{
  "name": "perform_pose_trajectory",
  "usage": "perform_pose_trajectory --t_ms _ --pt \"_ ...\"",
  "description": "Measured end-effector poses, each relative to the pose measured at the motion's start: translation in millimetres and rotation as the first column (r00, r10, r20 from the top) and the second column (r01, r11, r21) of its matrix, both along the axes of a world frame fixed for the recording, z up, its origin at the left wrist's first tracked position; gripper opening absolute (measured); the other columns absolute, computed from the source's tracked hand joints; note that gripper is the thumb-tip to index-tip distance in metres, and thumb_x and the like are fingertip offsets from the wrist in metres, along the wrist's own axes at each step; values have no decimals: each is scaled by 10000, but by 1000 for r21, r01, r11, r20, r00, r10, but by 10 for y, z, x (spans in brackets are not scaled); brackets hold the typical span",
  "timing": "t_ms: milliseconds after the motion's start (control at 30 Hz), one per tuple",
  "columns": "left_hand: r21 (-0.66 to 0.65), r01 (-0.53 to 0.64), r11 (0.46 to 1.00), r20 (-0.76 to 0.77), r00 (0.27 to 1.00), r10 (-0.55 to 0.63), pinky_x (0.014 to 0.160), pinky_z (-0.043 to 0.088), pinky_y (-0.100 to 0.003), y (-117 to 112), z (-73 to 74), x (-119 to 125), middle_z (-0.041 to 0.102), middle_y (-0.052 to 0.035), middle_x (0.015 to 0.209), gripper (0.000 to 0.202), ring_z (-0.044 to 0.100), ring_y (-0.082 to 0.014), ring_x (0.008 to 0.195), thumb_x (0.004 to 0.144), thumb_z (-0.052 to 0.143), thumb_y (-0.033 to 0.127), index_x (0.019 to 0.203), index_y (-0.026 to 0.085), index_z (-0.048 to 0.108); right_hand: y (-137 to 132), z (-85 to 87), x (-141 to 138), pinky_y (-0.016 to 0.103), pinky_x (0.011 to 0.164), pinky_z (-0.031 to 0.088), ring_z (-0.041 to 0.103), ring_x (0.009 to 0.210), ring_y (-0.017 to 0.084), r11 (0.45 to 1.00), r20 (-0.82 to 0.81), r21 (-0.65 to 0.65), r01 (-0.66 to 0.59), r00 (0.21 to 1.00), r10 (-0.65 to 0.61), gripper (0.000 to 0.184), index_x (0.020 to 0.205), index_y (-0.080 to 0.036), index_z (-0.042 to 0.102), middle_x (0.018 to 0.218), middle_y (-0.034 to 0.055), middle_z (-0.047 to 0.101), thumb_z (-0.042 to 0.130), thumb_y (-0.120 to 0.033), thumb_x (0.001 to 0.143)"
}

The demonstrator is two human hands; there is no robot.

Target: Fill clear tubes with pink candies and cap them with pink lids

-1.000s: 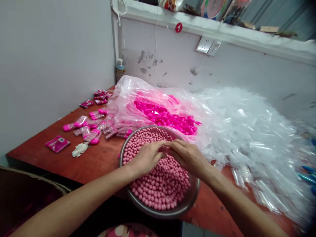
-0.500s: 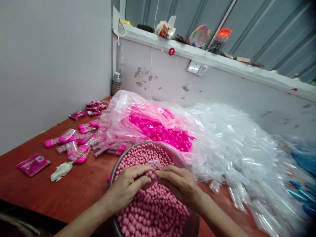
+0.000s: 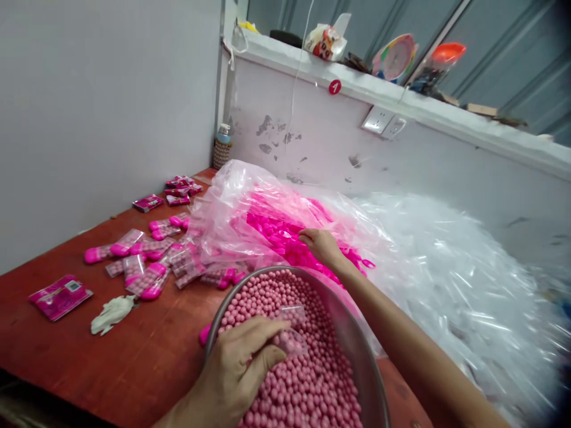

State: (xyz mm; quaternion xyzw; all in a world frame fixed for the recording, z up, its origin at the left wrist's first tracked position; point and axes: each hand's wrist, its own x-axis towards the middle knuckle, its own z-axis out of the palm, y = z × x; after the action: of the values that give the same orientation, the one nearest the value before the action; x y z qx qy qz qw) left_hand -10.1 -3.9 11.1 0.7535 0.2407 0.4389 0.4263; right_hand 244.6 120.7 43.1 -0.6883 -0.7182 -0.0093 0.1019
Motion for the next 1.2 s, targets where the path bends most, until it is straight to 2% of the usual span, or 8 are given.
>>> perform_pose_trajectory --t_ms 167,500,633,700,767,833,967,1200 --pt "-30 -35 999 24 999 36 742 491 -161 39 6 2 712 -28 910 221 657 -120 816 841 549 161 1047 190 624 353 -117 -66 273 742 435 617 942 226 998 153 -68 10 988 0 249 976 -197 669 1014 87 686 453 -259 869" --pt "-153 -132 979 -17 991 131 814 478 -212 42 -42 -5 698 -13 1010 231 632 -150 917 846 551 223 1060 239 636 448 -158 -253 303 769 431 606 933 243 994 219 -108 -1 975 24 223 953 -141 652 991 148 667 490 -261 857" --pt "-251 -227 941 -77 974 214 782 485 -231 41 -40 -6 709 -3 967 235 641 -156 875 841 555 235 1061 224 638 95 61 -311 299 804 443 578 989 221 997 98 -7 -77 992 78 311 1125 -128 571 1110 134 608 432 -295 901" --pt "-274 -228 934 -69 974 218 784 485 -230 44 -26 3 713 0 955 232 643 -152 869 843 552 231 1057 216 641 -239 172 -351 264 746 475 606 894 175 986 -55 10 -167 984 167 342 1168 -147 531 1022 84 635 425 -345 910" --pt "-259 -225 939 -57 974 218 813 480 -232 45 -15 14 711 -3 975 235 640 -149 892 845 546 215 1060 210 643 -612 243 -405 262 665 497 620 799 168 940 -393 68 -335 857 333 368 1167 -157 528 917 57 647 480 -383 881" --pt "-211 -231 950 -63 973 222 829 477 -244 40 -14 22 708 -14 993 242 638 -154 899 840 549 198 1062 199 647 -950 261 -469 268 661 495 615 790 170 885 -513 126 -448 734 444 332 1113 -182 576 899 50 648 563 -365 836" --pt "-92 -198 976 -67 979 192 831 478 -269 1 -29 30 706 -30 997 245 639 -165 901 833 551 171 1053 197 655 -1367 202 -568 258 652 469 584 740 151 853 -430 210 -478 738 520 241 1023 -209 628 818 38 632 611 -319 809" --pt "-16 -90 996 -10 996 90 794 487 -258 -86 6 32 712 -34 940 236 647 -157 865 858 520 167 1050 196 654 -1606 204 -665 233 603 440 551 670 126 866 -405 293 -406 767 497 144 919 -194 612 749 14 604 616 -283 807"
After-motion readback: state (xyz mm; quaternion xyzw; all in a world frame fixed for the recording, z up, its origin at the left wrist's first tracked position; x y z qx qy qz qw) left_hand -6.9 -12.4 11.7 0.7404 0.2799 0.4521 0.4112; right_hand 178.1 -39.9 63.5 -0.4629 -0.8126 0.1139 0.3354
